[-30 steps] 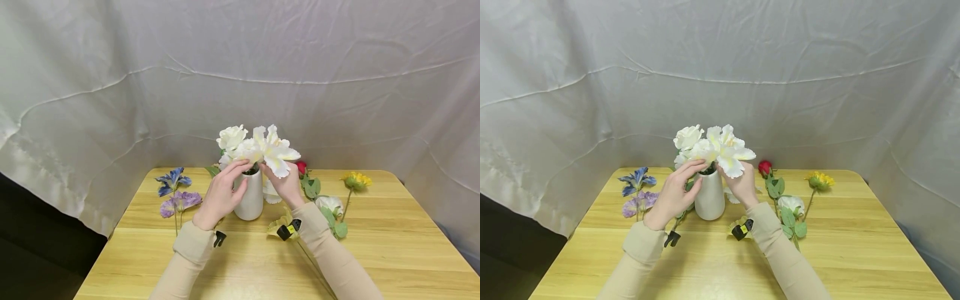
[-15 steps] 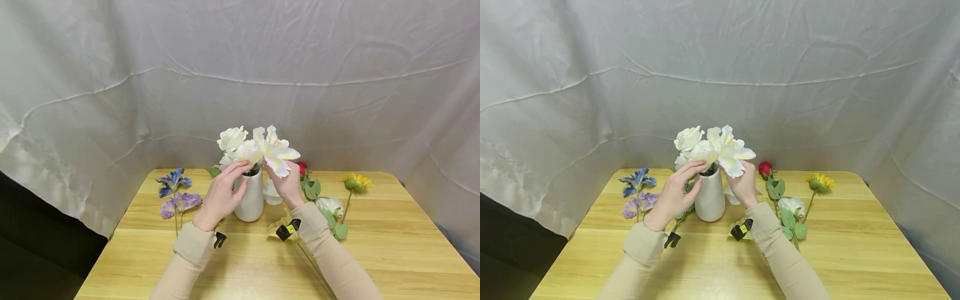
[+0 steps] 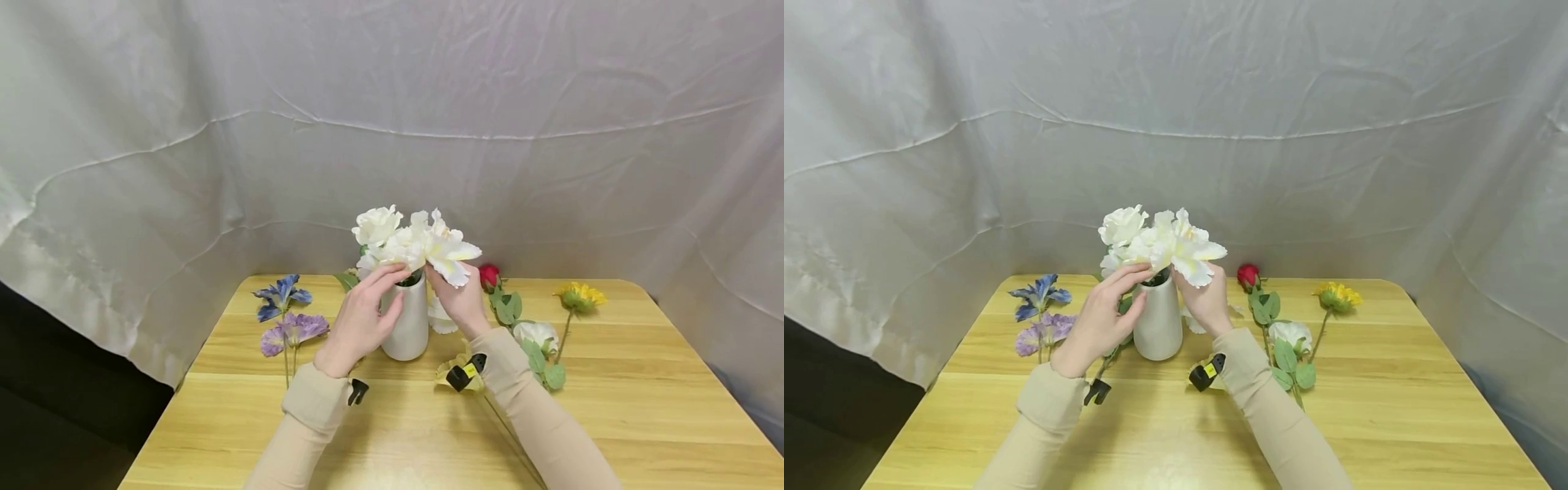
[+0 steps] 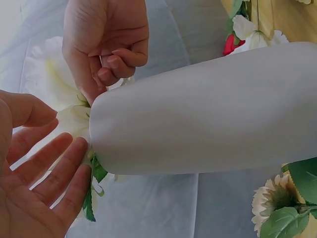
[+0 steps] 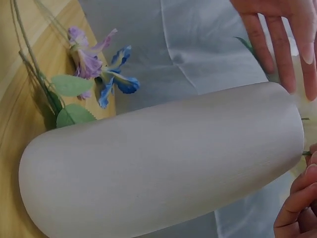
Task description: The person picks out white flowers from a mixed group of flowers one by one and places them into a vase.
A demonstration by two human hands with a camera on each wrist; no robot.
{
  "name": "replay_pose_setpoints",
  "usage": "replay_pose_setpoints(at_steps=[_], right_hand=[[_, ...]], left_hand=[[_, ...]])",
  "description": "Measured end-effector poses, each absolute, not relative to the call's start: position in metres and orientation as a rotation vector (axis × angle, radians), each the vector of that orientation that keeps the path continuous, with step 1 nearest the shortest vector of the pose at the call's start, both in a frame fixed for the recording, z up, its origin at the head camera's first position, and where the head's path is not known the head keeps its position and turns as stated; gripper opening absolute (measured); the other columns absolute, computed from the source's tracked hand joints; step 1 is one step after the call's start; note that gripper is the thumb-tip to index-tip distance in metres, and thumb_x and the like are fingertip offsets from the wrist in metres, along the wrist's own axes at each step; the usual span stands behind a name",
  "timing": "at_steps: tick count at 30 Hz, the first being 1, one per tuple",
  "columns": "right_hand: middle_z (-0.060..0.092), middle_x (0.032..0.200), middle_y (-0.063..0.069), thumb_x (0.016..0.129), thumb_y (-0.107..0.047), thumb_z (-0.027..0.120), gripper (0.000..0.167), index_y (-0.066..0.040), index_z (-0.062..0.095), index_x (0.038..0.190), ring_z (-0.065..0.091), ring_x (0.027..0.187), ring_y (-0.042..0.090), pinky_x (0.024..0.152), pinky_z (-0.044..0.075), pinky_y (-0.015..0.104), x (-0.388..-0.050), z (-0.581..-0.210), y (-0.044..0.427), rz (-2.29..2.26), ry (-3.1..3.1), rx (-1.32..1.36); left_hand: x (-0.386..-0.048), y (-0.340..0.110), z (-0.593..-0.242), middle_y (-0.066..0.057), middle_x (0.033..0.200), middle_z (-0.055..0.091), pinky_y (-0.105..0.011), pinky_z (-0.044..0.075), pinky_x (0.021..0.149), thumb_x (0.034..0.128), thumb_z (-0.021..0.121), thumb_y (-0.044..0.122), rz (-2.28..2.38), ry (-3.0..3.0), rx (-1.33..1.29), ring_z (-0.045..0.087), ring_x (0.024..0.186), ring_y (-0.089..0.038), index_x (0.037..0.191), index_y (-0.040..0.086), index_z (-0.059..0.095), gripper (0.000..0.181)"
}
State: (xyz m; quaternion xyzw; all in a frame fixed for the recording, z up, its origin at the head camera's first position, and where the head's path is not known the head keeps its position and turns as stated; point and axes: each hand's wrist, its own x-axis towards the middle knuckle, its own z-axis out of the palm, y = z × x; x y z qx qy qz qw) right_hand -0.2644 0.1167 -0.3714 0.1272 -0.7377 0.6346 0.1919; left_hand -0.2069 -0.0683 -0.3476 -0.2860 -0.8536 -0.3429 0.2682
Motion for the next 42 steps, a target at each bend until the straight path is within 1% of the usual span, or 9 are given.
replay_pose_setpoints(at_steps=[5, 9, 15, 18, 23, 26, 32, 37, 42], right_hand=[[0.058, 0.063, -0.007, 0.092, -0.014, 0.072, 0.016, 0.001, 0.068, 0.095, 0.056, 0.056, 0.014, 0.054, 0.047, 0.022, -0.263, -0.371, 0.116, 1.806, -2.102, 0.358], [0.058, 0.063, -0.008, 0.093, -0.016, 0.071, 0.018, 0.001, 0.070, 0.100, 0.056, 0.057, 0.012, 0.055, 0.046, 0.020, -0.259, -0.374, 0.118, 1.805, -2.142, 0.338], [0.061, 0.066, -0.012, 0.092, -0.014, 0.072, 0.021, 0.004, 0.069, 0.103, 0.059, 0.060, 0.013, 0.056, 0.048, 0.020, -0.254, -0.377, 0.126, 1.812, -2.188, 0.315], [0.061, 0.069, -0.010, 0.092, -0.014, 0.071, 0.021, 0.003, 0.068, 0.104, 0.060, 0.062, 0.014, 0.058, 0.049, 0.020, -0.248, -0.378, 0.132, 1.855, -2.187, 0.331], [0.064, 0.074, -0.012, 0.097, -0.009, 0.065, 0.024, 0.007, 0.064, 0.114, 0.060, 0.065, 0.007, 0.062, 0.052, 0.019, -0.244, -0.381, 0.147, 1.949, -2.218, 0.349], [0.066, 0.077, -0.010, 0.098, -0.007, 0.061, 0.022, 0.008, 0.061, 0.114, 0.061, 0.066, 0.005, 0.063, 0.053, 0.019, -0.241, -0.383, 0.160, 1.906, -2.278, 0.351], [0.068, 0.088, 0.005, 0.102, -0.013, 0.058, 0.023, 0.006, 0.061, 0.114, 0.065, 0.073, 0.009, 0.067, 0.056, 0.023, -0.233, -0.388, 0.188, 1.748, -2.436, 0.365], [0.069, 0.096, 0.010, 0.105, -0.018, 0.053, 0.028, 0.003, 0.060, 0.122, 0.066, 0.082, 0.012, 0.072, 0.059, 0.027, -0.228, -0.390, 0.215, 1.608, -2.589, 0.383], [0.069, 0.101, 0.016, 0.105, -0.018, 0.051, 0.031, 0.004, 0.057, 0.126, 0.064, 0.080, 0.004, 0.071, 0.059, 0.025, -0.223, -0.390, 0.240, 1.492, -2.709, 0.402]], left_hand=[[-0.205, -0.068, -0.348, -0.009, 0.137, 0.064, -0.039, 0.055, 0.104, 0.0955, 0.063, 0.008, -0.911, -2.308, -0.771, 0.065, 0.124, -0.026, 0.128, 0.008, 0.067, 0.033], [-0.203, -0.067, -0.350, -0.009, 0.135, 0.065, -0.039, 0.055, 0.104, 0.0943, 0.065, 0.007, -0.886, -2.303, -0.783, 0.065, 0.124, -0.026, 0.127, 0.008, 0.068, 0.032], [-0.199, -0.064, -0.353, -0.007, 0.129, 0.068, -0.036, 0.058, 0.098, 0.0933, 0.065, 0.005, -0.868, -2.281, -0.822, 0.067, 0.117, -0.023, 0.123, 0.007, 0.070, 0.030], [-0.195, -0.061, -0.354, -0.006, 0.122, 0.069, -0.032, 0.059, 0.092, 0.0936, 0.063, 0.004, -0.868, -2.268, -0.855, 0.069, 0.109, -0.020, 0.120, 0.006, 0.071, 0.027], [-0.188, -0.052, -0.355, -0.004, 0.112, 0.072, -0.027, 0.059, 0.081, 0.0935, 0.061, 0.003, -0.857, -2.236, -0.915, 0.069, 0.097, -0.017, 0.111, 0.007, 0.073, 0.021], [-0.186, -0.045, -0.357, -0.002, 0.109, 0.073, -0.025, 0.059, 0.083, 0.0930, 0.062, 0.004, -0.815, -2.227, -0.954, 0.069, 0.098, -0.016, 0.108, 0.009, 0.073, 0.019], [-0.186, -0.030, -0.367, 0.001, 0.106, 0.073, -0.023, 0.058, 0.087, 0.0908, 0.065, 0.005, -0.687, -2.257, -1.024, 0.069, 0.099, -0.012, 0.108, 0.011, 0.073, 0.020], [-0.187, -0.016, -0.373, 0.001, 0.113, 0.073, -0.025, 0.057, 0.092, 0.0919, 0.066, 0.010, -0.597, -2.393, -1.071, 0.069, 0.104, -0.014, 0.114, 0.011, 0.072, 0.023], [-0.188, 0.001, -0.378, 0.000, 0.124, 0.070, -0.027, 0.055, 0.101, 0.0975, 0.061, 0.019, -0.456, -2.557, -1.085, 0.068, 0.113, -0.016, 0.124, 0.012, 0.068, 0.028]])
